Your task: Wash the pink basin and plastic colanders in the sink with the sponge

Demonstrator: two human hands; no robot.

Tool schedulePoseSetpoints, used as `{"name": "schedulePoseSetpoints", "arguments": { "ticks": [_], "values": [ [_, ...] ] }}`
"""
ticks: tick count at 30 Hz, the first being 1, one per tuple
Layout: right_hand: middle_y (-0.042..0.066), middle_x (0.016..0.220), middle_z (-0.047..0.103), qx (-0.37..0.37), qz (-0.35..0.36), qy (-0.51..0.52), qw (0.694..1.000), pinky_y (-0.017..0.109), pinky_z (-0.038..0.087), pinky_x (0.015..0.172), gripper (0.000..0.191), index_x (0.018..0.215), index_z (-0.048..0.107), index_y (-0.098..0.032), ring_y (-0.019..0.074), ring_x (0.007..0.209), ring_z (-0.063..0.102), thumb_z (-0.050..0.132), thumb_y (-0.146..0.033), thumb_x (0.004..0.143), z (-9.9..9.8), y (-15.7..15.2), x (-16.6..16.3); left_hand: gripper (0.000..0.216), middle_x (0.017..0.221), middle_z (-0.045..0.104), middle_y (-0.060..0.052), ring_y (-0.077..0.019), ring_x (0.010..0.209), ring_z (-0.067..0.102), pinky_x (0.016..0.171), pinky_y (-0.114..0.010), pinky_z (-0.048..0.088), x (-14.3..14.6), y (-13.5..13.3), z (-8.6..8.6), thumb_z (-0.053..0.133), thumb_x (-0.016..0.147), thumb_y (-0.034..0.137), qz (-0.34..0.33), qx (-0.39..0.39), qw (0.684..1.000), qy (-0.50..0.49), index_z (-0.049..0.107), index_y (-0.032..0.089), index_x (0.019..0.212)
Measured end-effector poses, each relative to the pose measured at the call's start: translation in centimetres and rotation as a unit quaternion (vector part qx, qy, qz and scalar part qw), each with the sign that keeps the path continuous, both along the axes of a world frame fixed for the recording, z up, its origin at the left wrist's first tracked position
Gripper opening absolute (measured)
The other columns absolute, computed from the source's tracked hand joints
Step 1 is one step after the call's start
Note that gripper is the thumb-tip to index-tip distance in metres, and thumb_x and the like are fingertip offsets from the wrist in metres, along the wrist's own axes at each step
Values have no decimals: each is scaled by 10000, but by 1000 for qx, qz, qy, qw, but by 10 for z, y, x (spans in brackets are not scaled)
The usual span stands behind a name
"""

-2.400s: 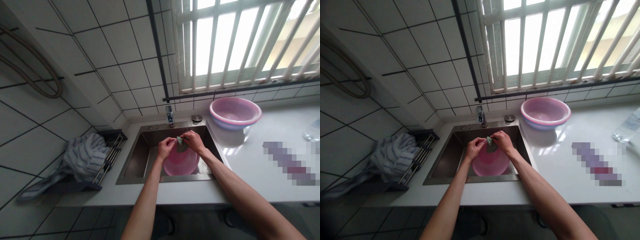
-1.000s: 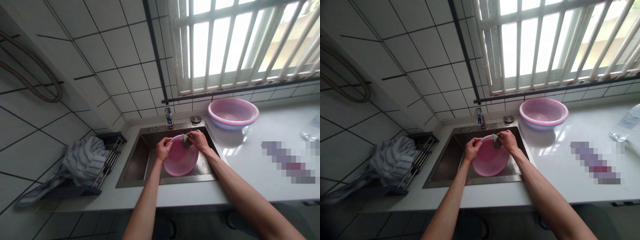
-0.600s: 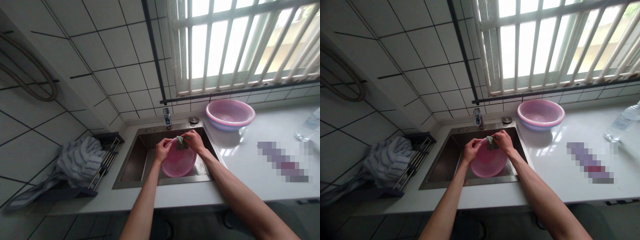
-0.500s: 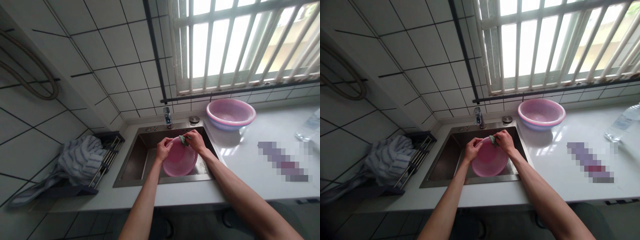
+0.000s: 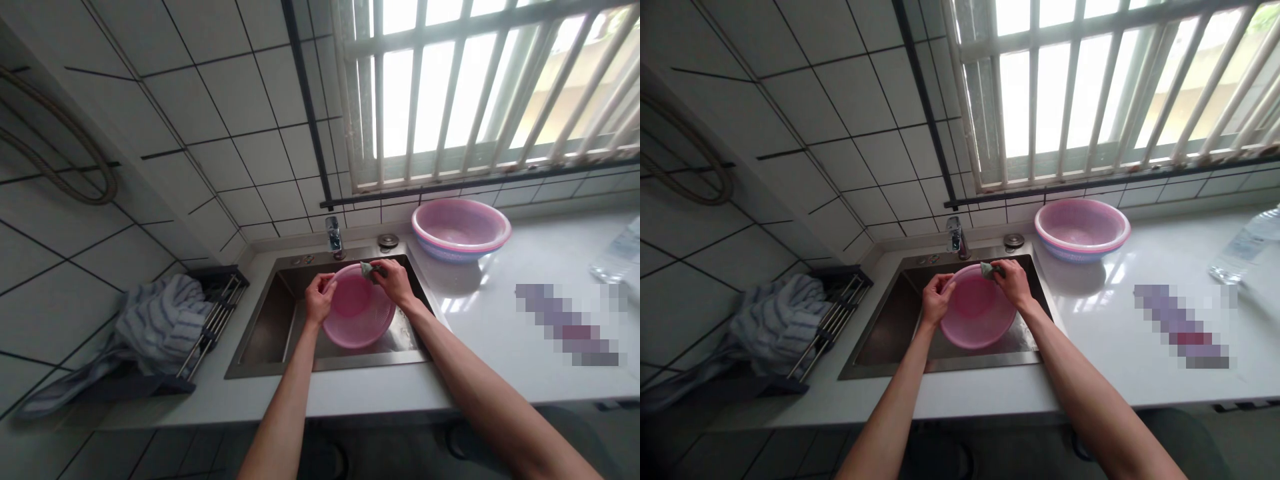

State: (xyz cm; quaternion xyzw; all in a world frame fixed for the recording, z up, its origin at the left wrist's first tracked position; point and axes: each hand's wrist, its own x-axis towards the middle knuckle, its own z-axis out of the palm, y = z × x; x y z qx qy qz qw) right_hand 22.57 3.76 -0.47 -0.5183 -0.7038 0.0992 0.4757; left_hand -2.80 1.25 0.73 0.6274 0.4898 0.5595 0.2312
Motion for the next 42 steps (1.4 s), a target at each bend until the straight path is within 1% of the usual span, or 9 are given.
{"name": "schedulePoseSetpoints", "arguments": {
  "ticks": [4, 8, 10, 12, 18, 26, 33, 39, 42],
  "values": [
    [71, 1131, 772, 50, -1, -1, 999, 368, 520, 987, 234, 1132, 758, -247, 253, 1097, 679, 632, -160, 955, 13, -9, -7, 224, 707, 569, 40, -128, 623, 503, 622, -241, 412, 0, -4, 4, 695, 882, 283, 21, 2, 999, 27, 723, 211, 1092],
    [59, 1177, 768, 73, 29, -18, 997, 363, 519, 1030, 266, 1168, 750, -262, 245, 1132, 677, 612, -147, 973, 25, -18, -11, 365, 971, 700, -13, -155, 790, 609, 771, -265, 488, 0, -9, 9, 716, 866, 223, 8, 25, 992, 126, 697, 246, 1229],
    [54, 1186, 768, 78, 43, -20, 996, 367, 519, 1053, 270, 1179, 754, -270, 242, 1150, 675, 610, -156, 982, 27, -21, -12, 364, 1118, 717, -40, -175, 894, 642, 846, -283, 503, 2, -12, 12, 717, 879, 217, -1, 48, 985, 165, 698, 259, 1240],
    [53, 1182, 770, 82, 60, -25, 995, 368, 521, 1064, 262, 1182, 759, -274, 239, 1161, 674, 612, -172, 992, 28, -23, -15, 332, 1156, 718, -46, -191, 960, 661, 889, -296, 505, 4, -15, 15, 703, 910, 231, -7, 61, 980, 189, 704, 274, 1239],
    [43, 1172, 777, 84, 142, -40, 985, 331, 542, 1020, 281, 1169, 769, -267, 205, 1114, 696, 616, -130, 977, 22, -24, -29, 217, 1031, 737, -30, -186, 956, 693, 861, -277, 496, 9, -18, 17, 640, 980, 251, -16, 69, 979, 193, 741, 304, 1164],
    [24, 1086, 797, -2, 91, -30, 995, 339, 553, 947, 314, 1115, 787, -274, 218, 1032, 721, 668, -87, 893, 11, -12, -18, 83, 907, 729, -29, -175, 819, 676, 740, -265, 479, 10, -15, 8, 691, 909, 222, -16, 44, 988, 149, 748, 246, 964],
    [8, 1104, 806, 12, 128, -82, 988, 307, 557, 955, 278, 1133, 801, -319, 203, 1075, 708, 705, -155, 930, 12, -19, -30, 69, 866, 733, -20, -165, 785, 674, 716, -254, 472, 12, -13, 0, 680, 906, 248, -41, 20, 989, 141, 747, 236, 899],
    [23, 1063, 808, -23, 60, -71, 995, 327, 575, 906, 243, 1092, 818, -293, 215, 987, 741, 736, -159, 907, 6, -13, -16, 117, 875, 766, -18, -163, 765, 678, 704, -249, 476, 9, -13, -4, 698, 824, 181, -16, -13, 994, 105, 758, 220, 917],
    [11, 1080, 808, -6, 92, -78, 993, 318, 570, 925, 270, 1111, 813, -307, 208, 1034, 727, 719, -143, 919, 6, -17, -23, 92, 803, 735, 0, -146, 693, 634, 653, -237, 444, 11, -12, -6, 692, 828, 205, -36, -22, 993, 113, 752, 216, 897]
  ]
}}
